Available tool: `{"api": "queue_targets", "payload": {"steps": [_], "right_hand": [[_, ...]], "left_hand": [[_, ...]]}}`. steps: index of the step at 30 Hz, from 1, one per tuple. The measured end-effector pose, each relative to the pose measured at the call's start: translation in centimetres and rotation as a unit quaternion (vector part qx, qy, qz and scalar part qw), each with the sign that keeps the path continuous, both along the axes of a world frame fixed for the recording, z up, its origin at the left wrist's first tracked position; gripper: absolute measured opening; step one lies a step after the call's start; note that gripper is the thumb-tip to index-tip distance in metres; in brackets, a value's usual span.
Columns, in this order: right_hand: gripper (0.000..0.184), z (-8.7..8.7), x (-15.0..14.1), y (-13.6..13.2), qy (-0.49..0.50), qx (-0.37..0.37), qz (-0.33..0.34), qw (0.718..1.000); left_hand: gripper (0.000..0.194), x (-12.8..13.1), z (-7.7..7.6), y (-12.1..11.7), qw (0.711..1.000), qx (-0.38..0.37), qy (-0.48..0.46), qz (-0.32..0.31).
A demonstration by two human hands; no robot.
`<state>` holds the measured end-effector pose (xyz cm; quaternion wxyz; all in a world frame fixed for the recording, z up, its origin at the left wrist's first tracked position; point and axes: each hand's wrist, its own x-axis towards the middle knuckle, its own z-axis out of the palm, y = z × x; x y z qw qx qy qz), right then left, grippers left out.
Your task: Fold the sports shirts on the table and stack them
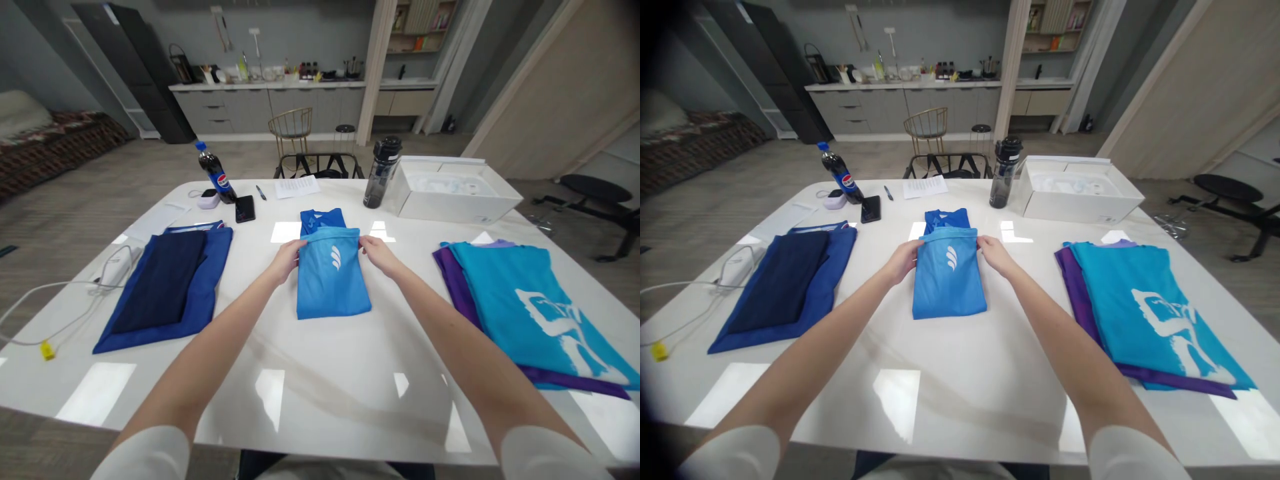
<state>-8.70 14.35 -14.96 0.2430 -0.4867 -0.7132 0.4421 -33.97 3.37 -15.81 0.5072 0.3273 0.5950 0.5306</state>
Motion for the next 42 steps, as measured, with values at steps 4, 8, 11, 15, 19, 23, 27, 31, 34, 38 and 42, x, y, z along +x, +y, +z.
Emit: {"api": "queue_targets", "payload": {"steps": [4,8,11,15,19,23,27,31,34,38,42], "right_hand": [[0.041,-3.9,-3.0,3.2,-0.250,0.061,-0.059,0.964],[0.022,-5.6,-3.2,3.0,-0.268,0.132,-0.064,0.952],[0.019,-5.5,-2.9,3.2,-0.176,0.201,-0.053,0.962],[0.026,-4.5,-4.0,6.1,-0.043,0.288,-0.031,0.956],[0.031,-4.2,-7.1,10.6,-0.081,0.247,-0.093,0.961],[0.039,-4.8,-10.2,12.1,-0.188,0.205,-0.157,0.948],[0.050,-6.2,-11.9,9.9,-0.211,0.273,0.048,0.937],[0.057,-7.5,-10.9,8.3,-0.301,0.226,0.111,0.920],[0.062,-7.3,-8.7,7.7,-0.339,0.188,0.060,0.920],[0.059,-6.5,-6.8,3.9,-0.315,0.226,0.063,0.920],[0.058,-6.9,-5.8,-2.4,-0.294,0.239,0.119,0.918]], "left_hand": [[0.033,-2.1,-3.9,5.1,0.985,-0.070,0.153,0.037],[0.015,-2.6,-6.0,6.2,0.947,-0.034,0.315,0.048],[0.018,-2.3,-5.9,7.1,0.938,0.036,0.339,0.066],[0.025,-2.8,-4.2,10.7,0.924,0.144,0.342,0.094],[0.034,-4.2,-3.1,15.4,0.917,0.126,0.362,0.112],[0.050,-3.8,-3.8,16.8,0.856,0.115,0.492,0.111],[0.048,-2.0,-5.7,15.3,0.794,0.116,0.591,-0.085],[0.054,-2.0,-6.9,13.3,0.773,0.025,0.613,-0.162],[0.059,-2.1,-6.4,11.2,0.768,0.004,0.625,-0.142],[0.055,0.6,-5.4,7.0,0.769,0.064,0.624,-0.127],[0.054,3.7,-5.7,1.7,0.771,0.046,0.615,-0.159]]}}
